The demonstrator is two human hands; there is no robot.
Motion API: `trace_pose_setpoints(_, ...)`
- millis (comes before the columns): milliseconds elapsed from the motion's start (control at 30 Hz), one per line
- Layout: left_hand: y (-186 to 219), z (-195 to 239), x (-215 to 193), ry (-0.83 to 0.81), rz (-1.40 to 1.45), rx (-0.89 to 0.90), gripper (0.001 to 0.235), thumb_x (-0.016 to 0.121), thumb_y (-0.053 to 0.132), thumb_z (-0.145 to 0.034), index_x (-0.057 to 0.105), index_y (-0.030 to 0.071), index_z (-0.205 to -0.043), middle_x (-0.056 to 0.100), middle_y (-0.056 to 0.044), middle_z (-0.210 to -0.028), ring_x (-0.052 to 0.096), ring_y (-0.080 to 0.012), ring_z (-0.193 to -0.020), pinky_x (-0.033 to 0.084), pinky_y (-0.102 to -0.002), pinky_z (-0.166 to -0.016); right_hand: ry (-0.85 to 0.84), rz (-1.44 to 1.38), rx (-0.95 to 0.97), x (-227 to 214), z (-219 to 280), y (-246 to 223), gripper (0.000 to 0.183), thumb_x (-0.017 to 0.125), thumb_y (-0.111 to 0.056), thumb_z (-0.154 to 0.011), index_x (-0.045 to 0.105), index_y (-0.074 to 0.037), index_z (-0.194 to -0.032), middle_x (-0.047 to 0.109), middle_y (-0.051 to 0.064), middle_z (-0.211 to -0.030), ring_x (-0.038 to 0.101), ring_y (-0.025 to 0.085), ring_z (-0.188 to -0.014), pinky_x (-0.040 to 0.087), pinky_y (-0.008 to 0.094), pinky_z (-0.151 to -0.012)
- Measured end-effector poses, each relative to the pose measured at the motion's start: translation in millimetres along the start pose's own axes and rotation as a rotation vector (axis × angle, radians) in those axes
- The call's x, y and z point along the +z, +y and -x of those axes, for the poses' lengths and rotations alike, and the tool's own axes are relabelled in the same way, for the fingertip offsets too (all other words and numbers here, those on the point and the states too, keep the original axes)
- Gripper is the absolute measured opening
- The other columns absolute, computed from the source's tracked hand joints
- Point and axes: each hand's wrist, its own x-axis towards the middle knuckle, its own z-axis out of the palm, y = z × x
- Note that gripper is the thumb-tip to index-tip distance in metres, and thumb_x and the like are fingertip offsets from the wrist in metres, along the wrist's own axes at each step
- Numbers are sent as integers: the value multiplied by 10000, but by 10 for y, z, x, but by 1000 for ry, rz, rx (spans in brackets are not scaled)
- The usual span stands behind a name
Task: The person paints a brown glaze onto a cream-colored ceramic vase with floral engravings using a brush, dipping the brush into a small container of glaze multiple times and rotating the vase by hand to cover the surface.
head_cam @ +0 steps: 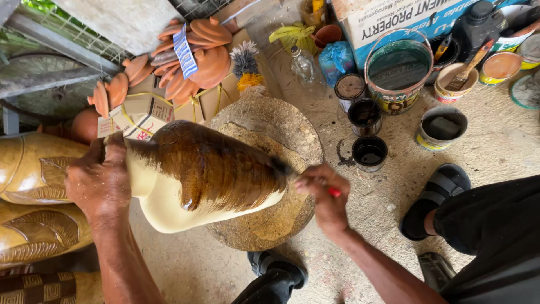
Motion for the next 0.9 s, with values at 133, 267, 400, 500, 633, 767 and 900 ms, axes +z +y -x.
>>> trace_pose_setpoints(133, 28, -12, -18, -24, -5, -20, 379, 659, 469, -1044, 787, 139, -1178, 726, -214, -940, 700, -398, -835, 510, -491, -796, -107, -4, -132, 123, 553, -3, 132, 622, 81, -843, 685, -32, -818, 649, 93, -819, 627, 136, -702, 668, 302, -701)
trace_pose_setpoints(267, -10, -14, -21, -17, -73, 10, 390, 666, 481, -1066, 796, 127, -1165, 721, -237, -947, 690, -424, -874, 505, -507, -807, -153, -29, 140, -53, 248, -58, 151, 634, 85, -791, 742, 8, -718, 734, 128, -758, 717, 203, -658, 625, 327, -533)
trace_pose_setpoints(400, 4, -17, -25, -58, -50, -35, 387, 638, 474, -1061, 784, 144, -1202, 707, -249, -916, 683, -422, -832, 499, -507, -808, 20, 151, 49, -13, -236, -11, 107, 626, 55, -820, 714, -4, -808, 725, 100, -797, 691, 199, -716, 620, 333, -654)
trace_pose_setpoints(500, 95, -71, -37, -35, -29, -28, 393, 647, 477, -1034, 787, 139, -1177, 720, -240, -948, 685, -426, -866, 499, -505, -797, 33, 137, 42, 39, -25, 105, 86, 656, 56, -797, 714, -7, -797, 694, 98, -805, 676, 191, -716, 619, 330, -627)
trace_pose_setpoints(633, 71, -44, -36, -71, -23, -72, 417, 633, 510, -1043, 773, 143, -1184, 712, -248, -928, 699, -424, -851, 506, -504, -817, -86, -75, -12, 38, 742, 274, 121, 644, 57, -850, 678, -33, -776, 633, 70, -771, 571, 124, -618, 520, 257, -507)
trace_pose_setpoints(767, 63, -137, 29, -21, -88, 15, 425, 678, 524, -1055, 804, 132, -1162, 712, -254, -949, 676, -460, -862, 493, -525, -805, -91, 139, 22, -59, 469, 238, 135, 640, 51, -764, 699, -34, -677, 704, 88, -778, 649, 135, -640, 545, 260, -503)
trace_pose_setpoints(900, 5, -133, 80, -39, -103, -38, 438, 669, 536, -1069, 802, 125, -1140, 711, -248, -900, 674, -442, -839, 496, -512, -816, 61, -30, 40, -162, -19, 174, 158, 618, 69, -820, 728, -11, -741, 713, 120, -783, 682, 173, -650, 604, 283, -568)
